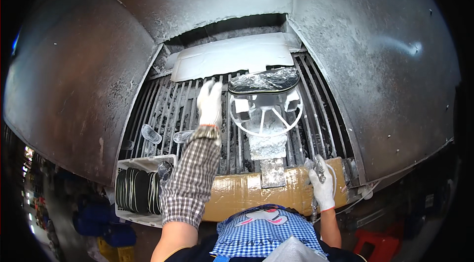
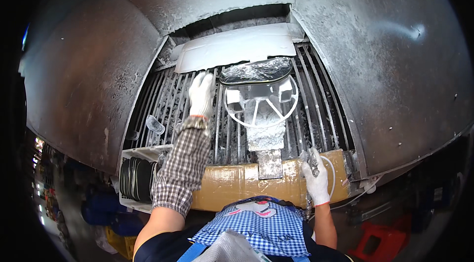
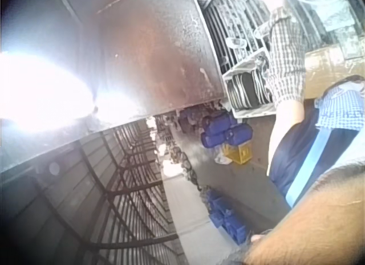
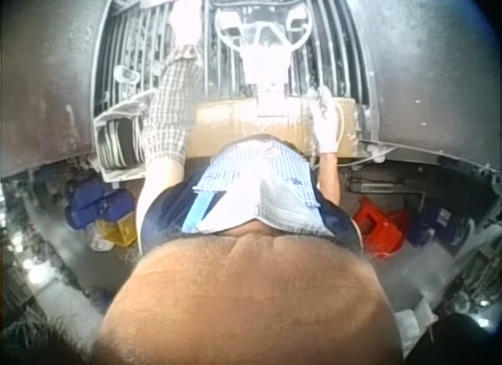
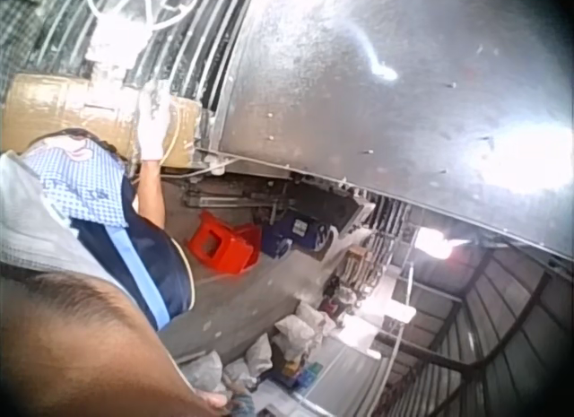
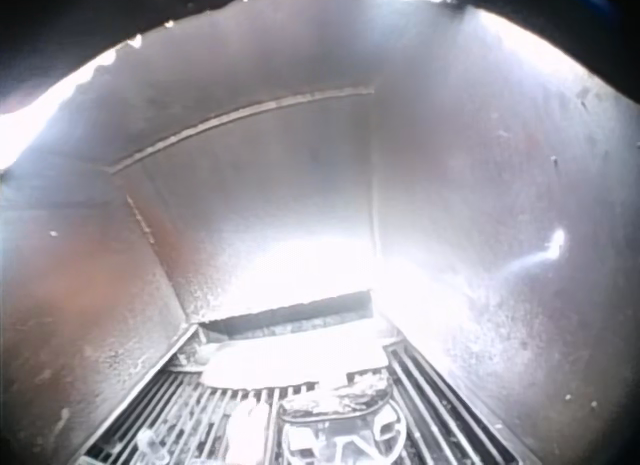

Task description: The person uses a spray gun to apply a white coating to black plates. They pick up a plate from a white basket, place it on a rotating stand, and spray it while rotating the stand. After coating, the plate is placed back into the basket. The process is repeated for multiple plates.

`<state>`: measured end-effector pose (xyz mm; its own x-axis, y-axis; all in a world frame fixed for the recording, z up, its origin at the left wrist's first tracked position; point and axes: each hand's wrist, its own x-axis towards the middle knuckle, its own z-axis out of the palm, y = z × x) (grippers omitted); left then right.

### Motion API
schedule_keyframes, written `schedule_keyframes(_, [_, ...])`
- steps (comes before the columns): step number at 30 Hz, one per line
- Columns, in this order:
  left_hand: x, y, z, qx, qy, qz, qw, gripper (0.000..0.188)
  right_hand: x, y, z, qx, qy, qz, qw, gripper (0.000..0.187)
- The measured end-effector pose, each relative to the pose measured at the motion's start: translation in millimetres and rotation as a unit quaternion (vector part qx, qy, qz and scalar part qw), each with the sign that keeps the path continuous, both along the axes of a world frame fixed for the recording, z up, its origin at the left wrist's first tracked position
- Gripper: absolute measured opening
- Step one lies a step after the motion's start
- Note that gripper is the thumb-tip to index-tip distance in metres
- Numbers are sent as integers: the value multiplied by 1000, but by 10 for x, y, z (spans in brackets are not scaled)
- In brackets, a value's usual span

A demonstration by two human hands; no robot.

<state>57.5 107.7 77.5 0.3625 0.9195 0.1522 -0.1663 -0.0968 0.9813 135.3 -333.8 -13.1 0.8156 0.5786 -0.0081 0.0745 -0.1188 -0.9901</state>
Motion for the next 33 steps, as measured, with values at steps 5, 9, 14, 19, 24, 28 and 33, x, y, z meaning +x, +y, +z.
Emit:
schedule_keyframes(5, [-420,-690,-581,-219,-31,7,975,25,166,96,229,19,-59,16,998,64])
schedule_keyframes(9, [-465,-1179,-929,-350,-160,-163,908,16,73,396,886,105,-1,75,992,63])
schedule_keyframes(14, [-309,-1474,-1007,-348,-213,-232,883,35,-91,889,1367,207,48,166,963,64])
schedule_keyframes(19, [-272,-1635,-822,-371,-218,-249,868,37,-200,1200,1722,240,-72,241,938,66])
schedule_keyframes(24, [-181,-1587,-968,-408,-216,-278,843,37,-251,1290,1795,219,-48,231,947,65])
schedule_keyframes(28, [-138,-1618,-971,-394,-233,-267,848,39,-173,1342,1668,212,-56,189,957,60])
schedule_keyframes(33, [-137,-1638,-966,-395,-216,-241,860,43,-78,1349,1580,217,-81,142,962,58])
